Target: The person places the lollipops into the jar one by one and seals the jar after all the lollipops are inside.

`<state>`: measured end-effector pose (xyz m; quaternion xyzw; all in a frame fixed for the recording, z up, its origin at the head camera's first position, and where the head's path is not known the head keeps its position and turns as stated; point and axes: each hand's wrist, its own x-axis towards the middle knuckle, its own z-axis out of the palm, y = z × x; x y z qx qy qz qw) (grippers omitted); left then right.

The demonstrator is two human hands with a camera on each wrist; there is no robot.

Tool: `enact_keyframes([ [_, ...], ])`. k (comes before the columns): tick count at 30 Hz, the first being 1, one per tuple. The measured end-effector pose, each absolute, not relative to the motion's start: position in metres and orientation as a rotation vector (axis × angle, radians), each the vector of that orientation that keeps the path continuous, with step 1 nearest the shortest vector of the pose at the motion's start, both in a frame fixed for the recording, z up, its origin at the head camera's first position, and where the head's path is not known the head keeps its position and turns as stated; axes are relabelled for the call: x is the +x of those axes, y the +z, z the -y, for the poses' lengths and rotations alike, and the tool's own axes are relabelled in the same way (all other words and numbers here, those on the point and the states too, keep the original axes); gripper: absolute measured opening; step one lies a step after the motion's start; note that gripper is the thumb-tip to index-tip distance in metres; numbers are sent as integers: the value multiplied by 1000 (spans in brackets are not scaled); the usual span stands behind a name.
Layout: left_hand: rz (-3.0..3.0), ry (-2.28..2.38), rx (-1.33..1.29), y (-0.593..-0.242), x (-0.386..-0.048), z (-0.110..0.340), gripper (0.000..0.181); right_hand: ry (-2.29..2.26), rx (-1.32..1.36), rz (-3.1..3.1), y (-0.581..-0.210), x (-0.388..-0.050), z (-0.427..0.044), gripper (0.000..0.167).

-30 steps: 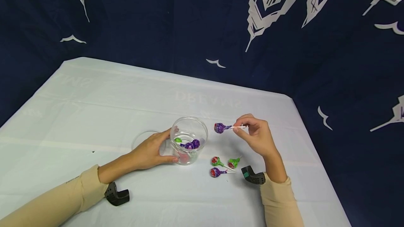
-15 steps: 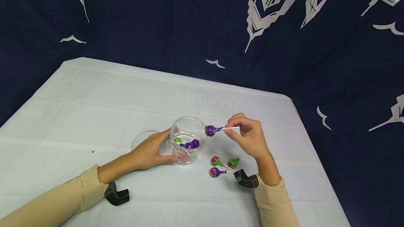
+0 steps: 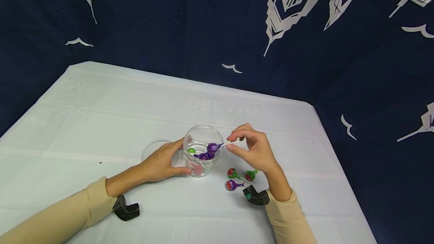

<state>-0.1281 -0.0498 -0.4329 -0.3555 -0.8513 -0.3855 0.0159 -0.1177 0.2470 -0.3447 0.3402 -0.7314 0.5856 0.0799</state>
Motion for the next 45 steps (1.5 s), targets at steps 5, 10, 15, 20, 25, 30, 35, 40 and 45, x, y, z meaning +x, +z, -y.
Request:
enact_keyframes([
  [5,2661,-1191,-1110,-434,-129,49,98,1736,1027,2177,-347,-119,-246,24],
  [10,2664,-1185,-1110,-433,-129,50,98,1739,1025,2135,-347,-119,-247,29],
  [15,2667,-1198,-1106,-433,-129,50,99,1733,1010,2150,-347,-119,-247,27],
  [20,2670,-1196,-1109,-432,-128,49,99,1703,984,2206,-345,-115,-249,14],
  [25,2664,-1198,-1115,-432,-129,50,99,1698,955,2282,-346,-112,-253,18],
  [30,2656,-1205,-1121,-433,-129,50,99,1685,954,2294,-350,-111,-259,21],
  [35,2639,-1199,-1124,-435,-130,50,99,1656,953,2298,-354,-109,-267,23],
  [40,2640,-1209,-1127,-435,-129,50,99,1652,942,2288,-360,-105,-276,24],
  [45,2650,-1210,-1122,-435,-130,50,99,1662,928,2280,-366,-101,-284,24],
])
